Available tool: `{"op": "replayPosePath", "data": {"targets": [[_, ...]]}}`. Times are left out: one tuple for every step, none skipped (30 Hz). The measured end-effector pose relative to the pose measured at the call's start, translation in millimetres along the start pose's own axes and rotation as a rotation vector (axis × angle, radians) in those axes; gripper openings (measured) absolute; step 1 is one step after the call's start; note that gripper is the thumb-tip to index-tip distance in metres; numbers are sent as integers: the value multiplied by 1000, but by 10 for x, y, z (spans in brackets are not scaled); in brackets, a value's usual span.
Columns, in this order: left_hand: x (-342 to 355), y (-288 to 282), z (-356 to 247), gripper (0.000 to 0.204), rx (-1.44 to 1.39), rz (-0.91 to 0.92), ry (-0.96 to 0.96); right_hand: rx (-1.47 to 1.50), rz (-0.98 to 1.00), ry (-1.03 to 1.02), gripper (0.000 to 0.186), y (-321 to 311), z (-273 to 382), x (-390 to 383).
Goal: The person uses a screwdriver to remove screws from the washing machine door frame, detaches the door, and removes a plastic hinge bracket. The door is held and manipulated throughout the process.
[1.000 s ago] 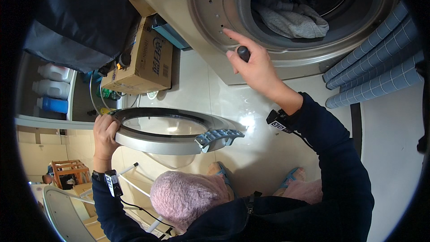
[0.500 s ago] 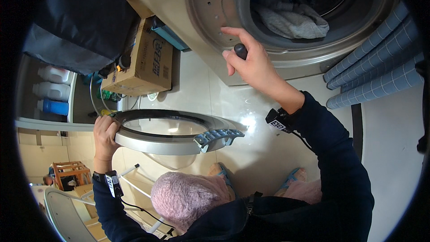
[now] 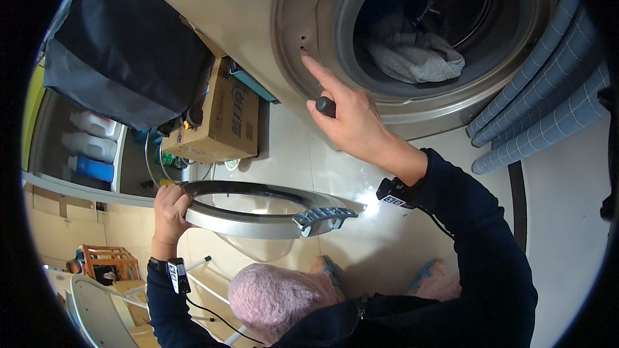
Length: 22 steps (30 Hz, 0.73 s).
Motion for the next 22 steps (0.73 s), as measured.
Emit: {"op": "replayPosePath", "data": {"targets": [[-1,-1,1,31,-2,6,-4,-19,-18,-20,65,1,5,14],[-4,-2,7,31,0,27,-8,-32,-31,-32,66,7,13,32],[-6,1,10,33,-2,2,-3,-54,-25,-5,66,17,20,48],[-4,11,10,34,1,-11,-6,-97,-25,-25,69,19,47,49],[-3,16,12,35,4,-24,-9,-148,-6,-6,71,20,74,39],[-6,18,17,35,8,-21,-12,-199,12,14,73,25,108,28],[-13,18,24,35,12,-19,-15,-276,43,51,75,48,144,14],[-19,17,31,35,17,-17,-18,-354,73,88,76,82,183,-2],[-25,17,37,35,12,-20,-16,-423,75,94,78,110,219,0],[-29,22,39,35,8,-24,-13,-284,84,122,78,139,236,19],[-34,24,41,35,3,-27,-11,-136,67,119,79,165,256,41],[-40,25,44,35,6,-23,-14,-8,72,164,80,178,264,54],[-46,27,43,34,9,-20,-17,50,40,130,76,166,286,57],[-54,31,62,34,8,-15,-21,90,31,146,72,166,303,65],[-59,33,66,34,5,-17,-18,113,41,219,68,155,306,61],[-62,35,70,35,3,-19,-15,191,63,220,64,114,310,54],[-62,38,71,35,-1,-21,-11,253,106,279,60,42,285,31],[-60,39,76,35,2,-27,-3,347,132,259,57,-11,272,12],[-57,41,84,35,4,-33,4,263,142,293,52,-13,242,-9],[-59,45,87,35,5,-38,10,213,137,250,48,9,218,-29],[-67,48,88,35,6,-26,3,169,140,205,43,30,183,-52],[-73,42,93,35,9,-14,-4,142,180,250,50,43,123,-83]]}}
Point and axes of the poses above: each hand's wrist, its own x-axis towards the middle knuckle, its own y-axis out of the palm, z = x × y, the point moved 2 cm from there along x, towards the middle knuckle, and after that the axes turned 2 degrees about -x, right-handed, at the moved point
